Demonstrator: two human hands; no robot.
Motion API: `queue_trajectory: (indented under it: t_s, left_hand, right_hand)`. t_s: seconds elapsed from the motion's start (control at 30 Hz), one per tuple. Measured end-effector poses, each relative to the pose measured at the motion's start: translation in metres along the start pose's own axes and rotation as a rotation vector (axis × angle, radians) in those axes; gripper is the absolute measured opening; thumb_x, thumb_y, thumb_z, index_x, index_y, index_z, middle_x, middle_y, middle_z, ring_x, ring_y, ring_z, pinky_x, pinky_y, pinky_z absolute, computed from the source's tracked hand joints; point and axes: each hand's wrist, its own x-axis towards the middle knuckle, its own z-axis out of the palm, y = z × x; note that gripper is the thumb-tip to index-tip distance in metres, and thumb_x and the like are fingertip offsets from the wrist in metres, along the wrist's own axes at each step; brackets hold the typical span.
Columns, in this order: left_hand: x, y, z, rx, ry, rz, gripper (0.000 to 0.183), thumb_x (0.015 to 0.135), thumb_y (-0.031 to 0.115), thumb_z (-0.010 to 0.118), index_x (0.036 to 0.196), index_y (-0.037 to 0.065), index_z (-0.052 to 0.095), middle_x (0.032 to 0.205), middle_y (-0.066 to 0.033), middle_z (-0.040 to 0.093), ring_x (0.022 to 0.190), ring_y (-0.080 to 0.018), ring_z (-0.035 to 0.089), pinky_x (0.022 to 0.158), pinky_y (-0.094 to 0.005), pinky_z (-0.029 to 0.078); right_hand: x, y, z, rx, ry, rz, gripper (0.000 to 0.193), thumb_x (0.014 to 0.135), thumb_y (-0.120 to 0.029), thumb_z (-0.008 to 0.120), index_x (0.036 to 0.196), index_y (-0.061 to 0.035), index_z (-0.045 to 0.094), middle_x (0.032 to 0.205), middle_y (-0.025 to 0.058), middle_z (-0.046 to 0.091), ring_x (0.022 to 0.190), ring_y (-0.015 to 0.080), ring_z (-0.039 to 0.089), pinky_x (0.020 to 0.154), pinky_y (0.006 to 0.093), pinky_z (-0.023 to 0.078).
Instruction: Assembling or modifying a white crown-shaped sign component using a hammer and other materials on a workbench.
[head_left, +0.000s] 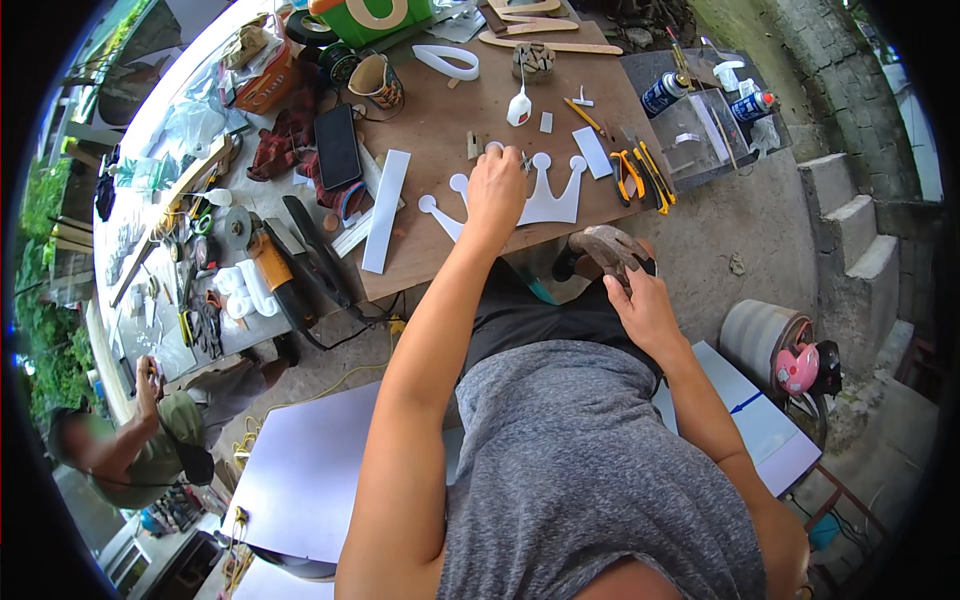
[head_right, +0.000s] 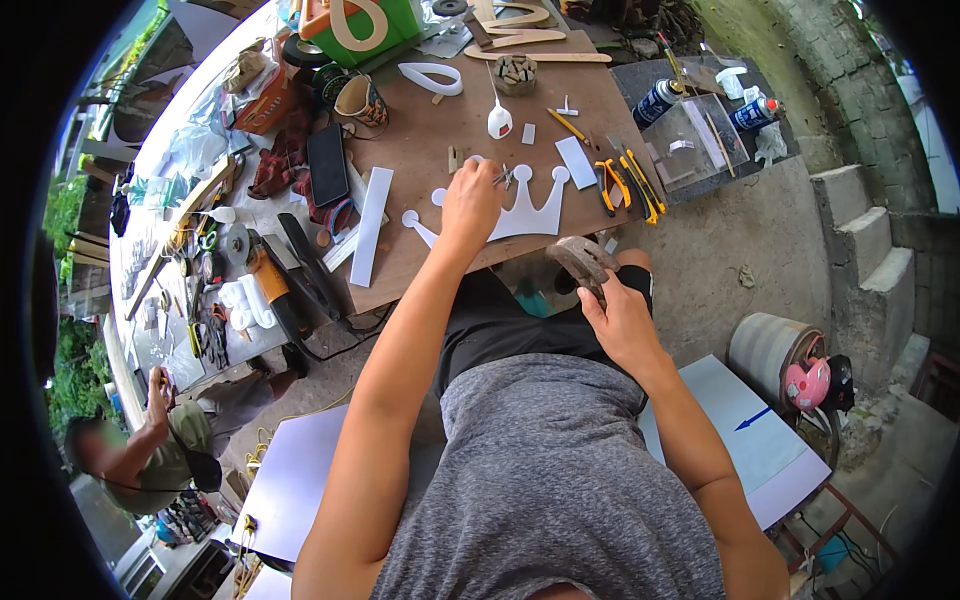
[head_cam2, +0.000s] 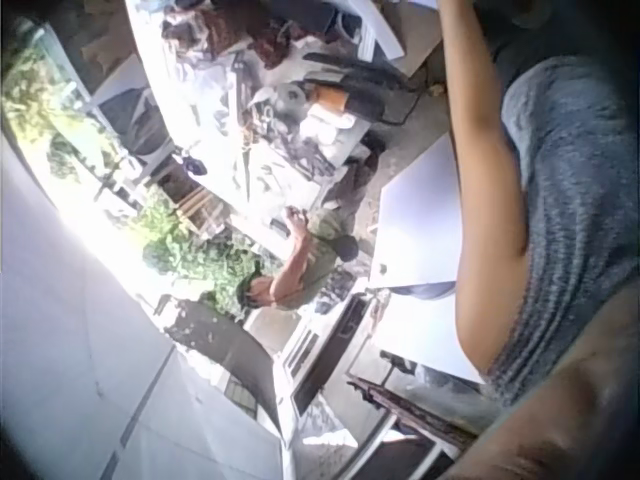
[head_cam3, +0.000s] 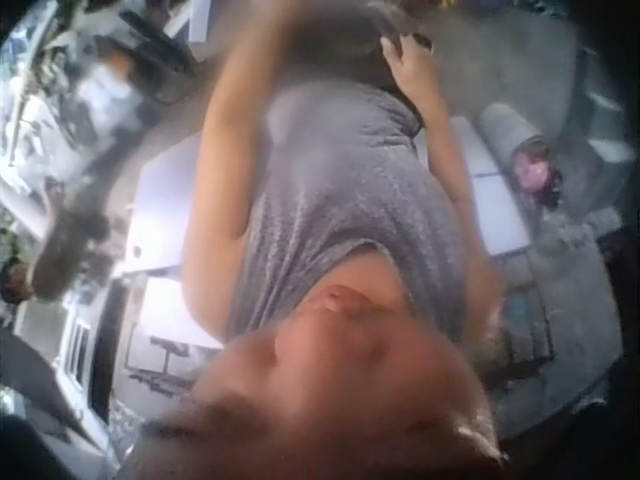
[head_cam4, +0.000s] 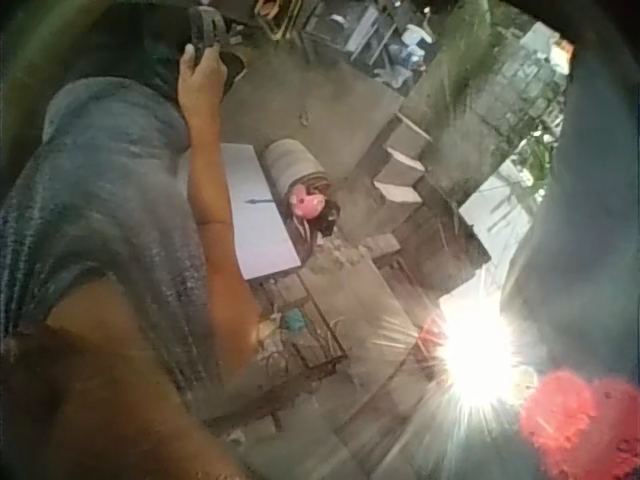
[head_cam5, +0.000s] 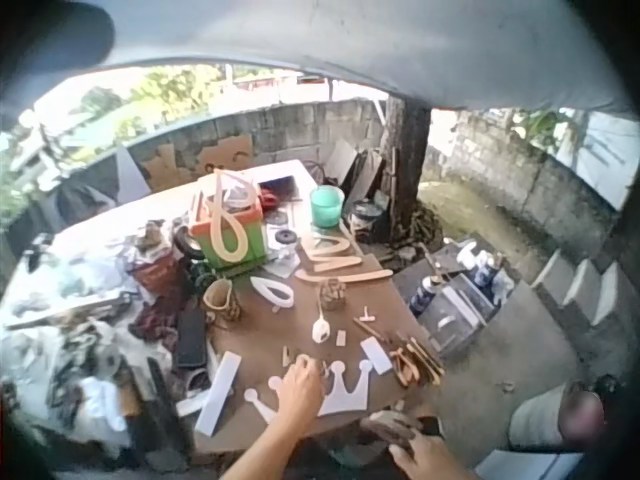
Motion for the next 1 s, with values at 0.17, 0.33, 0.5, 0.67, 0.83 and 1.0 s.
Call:
queue_trajectory:
  t_s: [0.17,0.33,0.5,0.67,0.83,1.0]
  left_hand:
    - [0.024,0.004,0.019,0.189,-0.178,-0.206,0.012,0.086,-0.001,0.063,0.098,-0.003,0.065,0.107,-0.0220,0.065,0.101,-0.0387,0.068,0.084,-0.0445,0.058]
    - [0.029,0.003,0.024,0.180,-0.240,-0.193,0.012,0.087,0.001,0.063,0.099,-0.003,0.064,0.107,-0.0241,0.066,0.101,-0.0410,0.068,0.085,-0.0461,0.057]
    - [0.024,-0.005,0.019,0.106,-0.170,-0.213,0.013,0.089,0.005,0.064,0.099,-0.002,0.063,0.105,-0.0256,0.066,0.101,-0.0426,0.067,0.087,-0.0474,0.055]
    - [0.006,-0.005,-0.004,-0.115,0.028,-0.104,0.024,0.091,0.007,0.064,0.113,-0.002,0.062,0.108,-0.0216,0.067,0.108,-0.0362,0.066,0.094,-0.0484,0.051]
    - [-0.037,-0.030,-0.055,0.017,0.204,-0.034,0.008,0.086,0.011,0.073,0.094,0.012,0.073,0.094,-0.0017,0.072,0.091,-0.0244,0.065,0.084,-0.0376,0.044]
    - [-0.053,-0.064,-0.061,-0.015,0.257,-0.110,0.010,0.085,0.012,0.074,0.094,0.012,0.073,0.091,-0.0006,0.072,0.095,-0.0225,0.064,0.090,-0.0373,0.043]
  right_hand:
    - [-0.007,-0.001,-0.005,-0.017,-0.003,0.018,0.033,0.101,-0.019,0.060,0.128,0.0007,0.057,0.099,0.0246,0.069,0.091,0.0430,0.069,0.079,0.0427,0.053]
    - [-0.011,0.002,-0.006,0.009,0.057,0.050,0.033,0.101,-0.025,0.060,0.121,0.0014,0.061,0.088,0.0257,0.066,0.081,0.0455,0.065,0.070,0.0451,0.049]
    - [-0.009,0.003,-0.006,-0.030,0.037,0.011,0.034,0.101,-0.025,0.060,0.122,0.0014,0.059,0.086,0.0252,0.065,0.077,0.0438,0.064,0.068,0.0444,0.049]
    - [-0.006,-0.002,-0.004,0.001,0.017,0.045,0.034,0.101,-0.025,0.060,0.122,0.0017,0.059,0.087,0.0254,0.065,0.079,0.0432,0.065,0.069,0.0441,0.050]
    - [-0.008,0.004,-0.002,0.026,-0.011,0.006,0.033,0.101,-0.022,0.061,0.124,0.0024,0.058,0.094,0.0253,0.069,0.088,0.0436,0.068,0.076,0.0425,0.053]
    - [-0.004,0.004,0.002,0.049,-0.057,0.023,0.033,0.101,-0.022,0.061,0.120,0.0048,0.058,0.089,0.0261,0.068,0.084,0.0440,0.068,0.073,0.0443,0.052]
